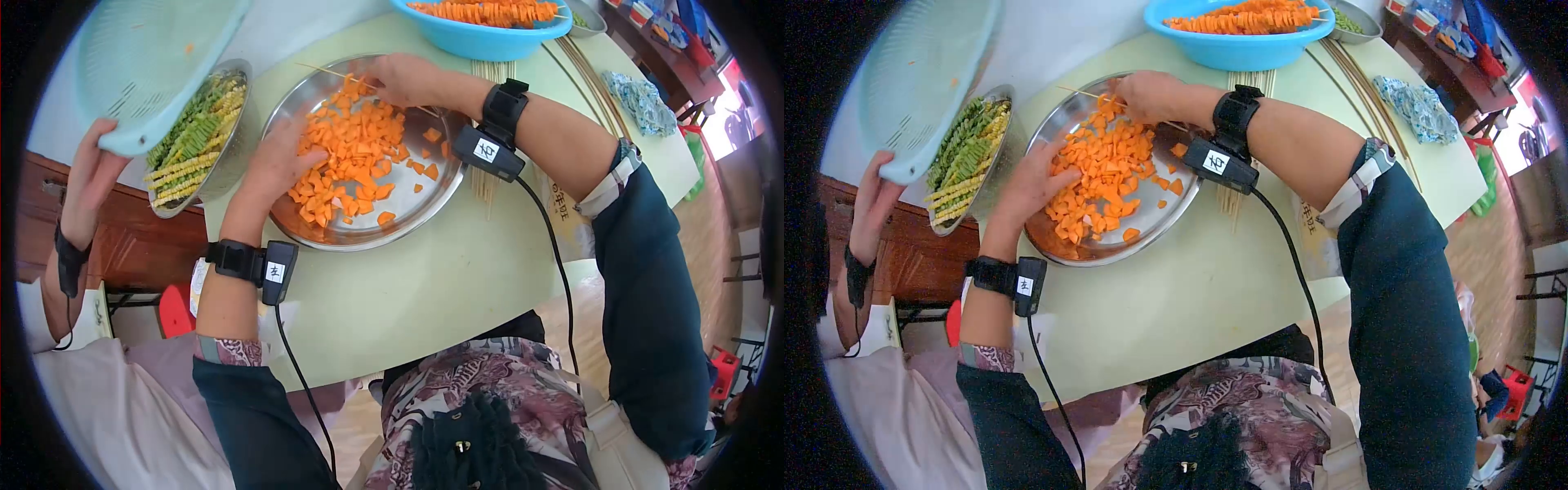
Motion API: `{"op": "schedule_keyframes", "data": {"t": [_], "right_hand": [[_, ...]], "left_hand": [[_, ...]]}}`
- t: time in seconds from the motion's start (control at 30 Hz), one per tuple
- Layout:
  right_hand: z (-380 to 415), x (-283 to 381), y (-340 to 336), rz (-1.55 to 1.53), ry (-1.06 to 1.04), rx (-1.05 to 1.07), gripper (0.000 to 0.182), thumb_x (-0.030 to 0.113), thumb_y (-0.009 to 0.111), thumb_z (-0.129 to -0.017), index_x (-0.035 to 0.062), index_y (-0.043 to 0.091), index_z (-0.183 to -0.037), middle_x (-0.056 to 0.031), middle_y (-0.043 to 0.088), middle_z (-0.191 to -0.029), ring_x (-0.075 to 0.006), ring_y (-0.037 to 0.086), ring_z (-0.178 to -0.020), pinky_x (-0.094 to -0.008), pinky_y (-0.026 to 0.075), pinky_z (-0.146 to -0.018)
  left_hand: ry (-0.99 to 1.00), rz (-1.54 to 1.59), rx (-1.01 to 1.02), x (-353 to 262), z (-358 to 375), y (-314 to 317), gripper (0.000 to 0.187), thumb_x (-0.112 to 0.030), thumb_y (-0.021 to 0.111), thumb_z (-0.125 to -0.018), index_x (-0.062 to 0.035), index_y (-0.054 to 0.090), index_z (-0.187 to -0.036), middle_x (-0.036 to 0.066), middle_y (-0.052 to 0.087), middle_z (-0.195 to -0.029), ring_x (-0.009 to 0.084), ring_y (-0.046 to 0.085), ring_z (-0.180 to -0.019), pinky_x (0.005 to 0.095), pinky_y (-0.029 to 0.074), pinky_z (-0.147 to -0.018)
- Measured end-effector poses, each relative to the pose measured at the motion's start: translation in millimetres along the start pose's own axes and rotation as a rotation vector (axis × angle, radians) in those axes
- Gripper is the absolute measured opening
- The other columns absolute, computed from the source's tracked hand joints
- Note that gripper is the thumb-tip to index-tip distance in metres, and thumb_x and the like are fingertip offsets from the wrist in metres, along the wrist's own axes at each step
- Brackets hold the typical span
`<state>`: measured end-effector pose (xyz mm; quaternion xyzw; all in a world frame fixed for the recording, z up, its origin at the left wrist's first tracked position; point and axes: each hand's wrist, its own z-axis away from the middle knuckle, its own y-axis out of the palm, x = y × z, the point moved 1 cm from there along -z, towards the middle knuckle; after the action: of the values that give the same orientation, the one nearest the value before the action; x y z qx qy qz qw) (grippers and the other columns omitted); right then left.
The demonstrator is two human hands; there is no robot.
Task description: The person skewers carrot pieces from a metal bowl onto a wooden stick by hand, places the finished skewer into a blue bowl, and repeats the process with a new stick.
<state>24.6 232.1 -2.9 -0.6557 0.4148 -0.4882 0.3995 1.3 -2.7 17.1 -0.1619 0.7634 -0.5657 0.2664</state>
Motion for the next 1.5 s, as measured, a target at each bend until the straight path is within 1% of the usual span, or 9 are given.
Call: {"op": "schedule_keyframes", "data": {"t": [0.13,0.23,0.3,0.4,0.7,0.8,1.3,1.43,1.5], "right_hand": [[1.7,9.9,12.4,-0.097,-0.157,0.049,0.018,0.014,0.056,-0.073,0.0028,0.062,-0.087,-0.0158,0.062,-0.084,-0.0307,0.060,-0.073,-0.0390,0.049,-0.065],[10.9,28.6,10.8,-0.289,-0.116,0.216,0.018,0.011,0.054,-0.075,0.0002,0.059,-0.088,-0.0139,0.061,-0.085,-0.0248,0.062,-0.064,-0.0346,0.051,-0.055],[17.0,36.3,3.2,-0.466,-0.037,0.326,0.019,0.010,0.053,-0.077,-0.0009,0.058,-0.091,-0.0122,0.062,-0.084,-0.0211,0.063,-0.063,-0.0316,0.053,-0.051],[17.3,39.2,-2.5,-0.555,0.025,0.331,0.022,0.007,0.050,-0.078,-0.0032,0.058,-0.096,-0.0108,0.062,-0.082,-0.0159,0.064,-0.061,-0.0273,0.054,-0.047],[9.5,33.5,-2.6,-0.423,-0.014,0.089,0.025,0.007,0.048,-0.079,-0.0038,0.057,-0.099,-0.0122,0.063,-0.079,-0.0153,0.062,-0.054,-0.0268,0.052,-0.058],[8.4,33.3,-3.1,-0.418,-0.005,0.112,0.026,0.008,0.048,-0.079,-0.0036,0.057,-0.101,-0.0121,0.063,-0.078,-0.0151,0.062,-0.053,-0.0272,0.052,-0.057],[12.5,35.0,-6.0,-0.394,-0.110,0.094,0.026,0.007,0.047,-0.075,-0.0054,0.057,-0.095,-0.0144,0.063,-0.076,-0.0179,0.062,-0.053,-0.0289,0.052,-0.055],[11.6,34.5,-5.5,-0.386,-0.100,0.098,0.027,0.006,0.047,-0.073,-0.0052,0.057,-0.095,-0.0147,0.063,-0.077,-0.0188,0.063,-0.053,-0.0287,0.052,-0.056],[10.6,34.2,-4.7,-0.406,-0.064,0.127,0.028,0.006,0.047,-0.074,-0.0051,0.057,-0.096,-0.0143,0.063,-0.077,-0.0192,0.063,-0.054,-0.0286,0.052,-0.056]], "left_hand": [[-0.011,0.242,0.132,0.1,-4.2,5.9,0.047,-0.014,0.068,-0.068,-0.0019,0.054,-0.111,0.019,0.051,-0.112,0.0304,0.056,-0.090,0.0367,0.047,-0.075],[0.211,0.202,0.102,-3.0,-5.0,7.1,0.042,-0.008,0.065,-0.073,-0.0002,0.053,-0.113,0.010,0.057,-0.088,0.0154,0.057,-0.075,0.0270,0.048,-0.066],[-0.216,0.484,0.413,-10.1,-6.7,-3.2,0.038,-0.005,0.063,-0.075,-0.0022,0.054,-0.111,0.008,0.058,-0.084,0.0103,0.057,-0.066,0.0230,0.048,-0.057],[-0.200,0.662,0.179,-6.3,-4.3,-2.5,0.031,-0.005,0.061,-0.077,-0.0027,0.057,-0.108,0.006,0.059,-0.076,0.0071,0.054,-0.057,0.0198,0.045,-0.051],[0.060,0.292,-0.021,-5.4,-7.8,-3.7,0.013,-0.006,0.064,-0.074,-0.0003,0.063,-0.086,0.003,0.059,-0.070,0.0081,0.053,-0.061,0.0217,0.043,-0.053],[0.051,0.360,0.130,-4.4,-4.2,1.1,0.017,-0.006,0.066,-0.068,-0.0011,0.063,-0.085,0.008,0.059,-0.071,0.0160,0.056,-0.064,0.0285,0.045,-0.059],[-0.085,0.561,0.471,-5.4,-2.0,-3.5,0.037,-0.001,0.066,-0.068,-0.0019,0.057,-0.104,0.001,0.052,-0.072,0.0075,0.050,-0.062,0.0200,0.043,-0.047],[-0.190,0.514,0.427,-8.8,-0.4,-4.0,0.030,0.001,0.065,-0.069,0.0000,0.058,-0.098,-0.001,0.050,-0.068,0.0068,0.048,-0.058,0.0204,0.040,-0.050],[0.013,0.442,0.270,-0.9,-3.6,1.3,0.022,-0.005,0.067,-0.071,-0.0016,0.061,-0.092,0.001,0.052,-0.069,0.0092,0.050,-0.061,0.0233,0.042,-0.055]]}}
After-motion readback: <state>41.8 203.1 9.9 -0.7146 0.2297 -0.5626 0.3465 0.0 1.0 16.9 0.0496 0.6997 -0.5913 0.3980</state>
